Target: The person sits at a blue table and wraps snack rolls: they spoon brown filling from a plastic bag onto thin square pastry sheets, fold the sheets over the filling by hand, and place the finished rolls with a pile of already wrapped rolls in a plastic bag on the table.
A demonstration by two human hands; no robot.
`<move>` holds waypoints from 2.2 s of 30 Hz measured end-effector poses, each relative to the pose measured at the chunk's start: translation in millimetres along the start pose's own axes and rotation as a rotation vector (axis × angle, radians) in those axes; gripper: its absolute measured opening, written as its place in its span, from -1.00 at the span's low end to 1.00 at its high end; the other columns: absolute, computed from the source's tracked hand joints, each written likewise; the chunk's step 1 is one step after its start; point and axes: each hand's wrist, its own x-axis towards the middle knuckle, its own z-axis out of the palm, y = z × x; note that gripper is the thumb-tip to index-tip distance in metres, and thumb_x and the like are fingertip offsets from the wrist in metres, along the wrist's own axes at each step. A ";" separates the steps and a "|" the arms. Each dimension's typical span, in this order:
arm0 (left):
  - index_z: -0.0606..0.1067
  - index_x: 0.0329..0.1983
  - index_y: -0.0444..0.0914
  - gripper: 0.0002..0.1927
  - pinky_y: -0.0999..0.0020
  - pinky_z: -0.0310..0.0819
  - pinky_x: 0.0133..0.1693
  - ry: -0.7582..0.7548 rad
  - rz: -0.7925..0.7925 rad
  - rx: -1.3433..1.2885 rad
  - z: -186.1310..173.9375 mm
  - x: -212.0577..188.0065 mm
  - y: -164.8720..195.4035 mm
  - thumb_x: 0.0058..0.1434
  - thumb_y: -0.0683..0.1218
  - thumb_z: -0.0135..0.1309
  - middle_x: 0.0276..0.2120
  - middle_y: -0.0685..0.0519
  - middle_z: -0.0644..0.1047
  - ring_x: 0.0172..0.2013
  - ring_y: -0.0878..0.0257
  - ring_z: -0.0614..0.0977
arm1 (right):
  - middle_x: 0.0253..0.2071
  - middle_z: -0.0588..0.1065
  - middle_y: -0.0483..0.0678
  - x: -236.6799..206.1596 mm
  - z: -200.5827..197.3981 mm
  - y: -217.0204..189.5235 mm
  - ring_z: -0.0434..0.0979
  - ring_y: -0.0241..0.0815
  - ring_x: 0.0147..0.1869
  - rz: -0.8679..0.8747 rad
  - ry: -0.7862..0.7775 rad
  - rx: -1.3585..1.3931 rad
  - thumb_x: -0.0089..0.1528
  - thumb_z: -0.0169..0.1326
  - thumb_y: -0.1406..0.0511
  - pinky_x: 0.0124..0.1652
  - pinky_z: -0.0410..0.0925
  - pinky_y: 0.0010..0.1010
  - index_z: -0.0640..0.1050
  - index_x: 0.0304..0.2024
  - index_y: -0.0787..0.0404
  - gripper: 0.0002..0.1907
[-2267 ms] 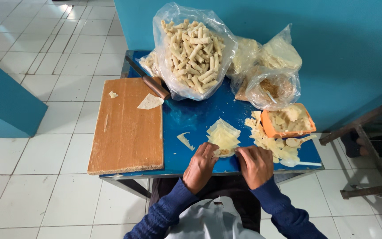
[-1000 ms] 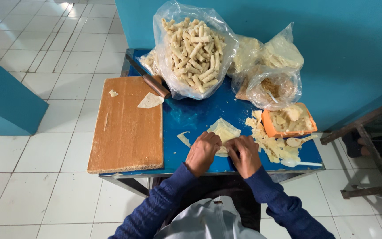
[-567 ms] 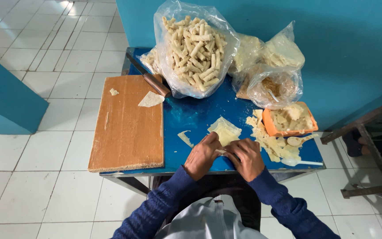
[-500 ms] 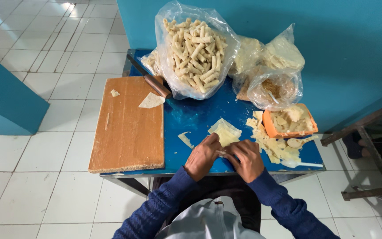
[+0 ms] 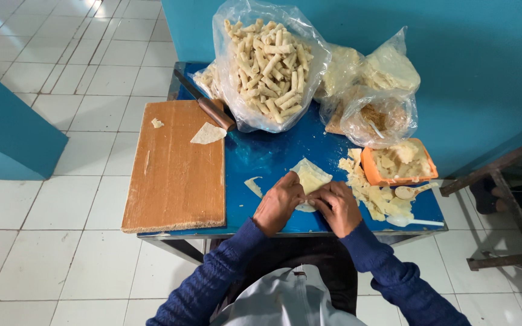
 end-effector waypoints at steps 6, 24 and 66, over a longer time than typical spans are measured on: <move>0.47 -0.30 -0.37 -0.91 0.08 0.47 -0.17 -0.055 -0.129 -0.041 2.1 4.3 -1.6 0.16 -0.27 0.13 -0.16 -0.12 0.41 -0.16 -0.11 0.57 | -0.29 0.55 -0.20 -2.8 -2.4 -8.4 0.46 -0.08 -0.11 -0.080 0.018 -0.125 0.06 0.30 0.26 -0.15 0.24 -0.18 0.64 -0.24 0.08 -0.79; 0.48 -0.26 -0.30 -0.86 0.07 0.39 -0.08 0.001 -0.066 0.157 -3.1 1.3 12.7 0.17 -0.20 0.20 -0.16 -0.06 0.38 -0.11 -0.07 0.43 | -0.25 0.52 -0.26 -0.9 -2.4 -16.0 0.45 -0.20 -0.12 -0.122 0.113 -0.339 0.19 0.29 0.24 -0.14 0.17 -0.16 0.60 -0.25 0.07 -0.87; 0.46 0.24 -0.05 -0.56 -0.18 0.08 0.30 -0.092 -0.025 0.522 17.2 -38.5 34.7 0.29 0.06 0.08 0.14 -0.05 0.42 0.27 0.08 0.39 | -0.25 0.43 0.11 167.7 -38.6 26.3 0.40 -0.26 -0.20 0.283 0.081 0.656 0.39 0.15 0.26 -0.19 0.35 -0.43 0.34 0.47 0.21 -0.39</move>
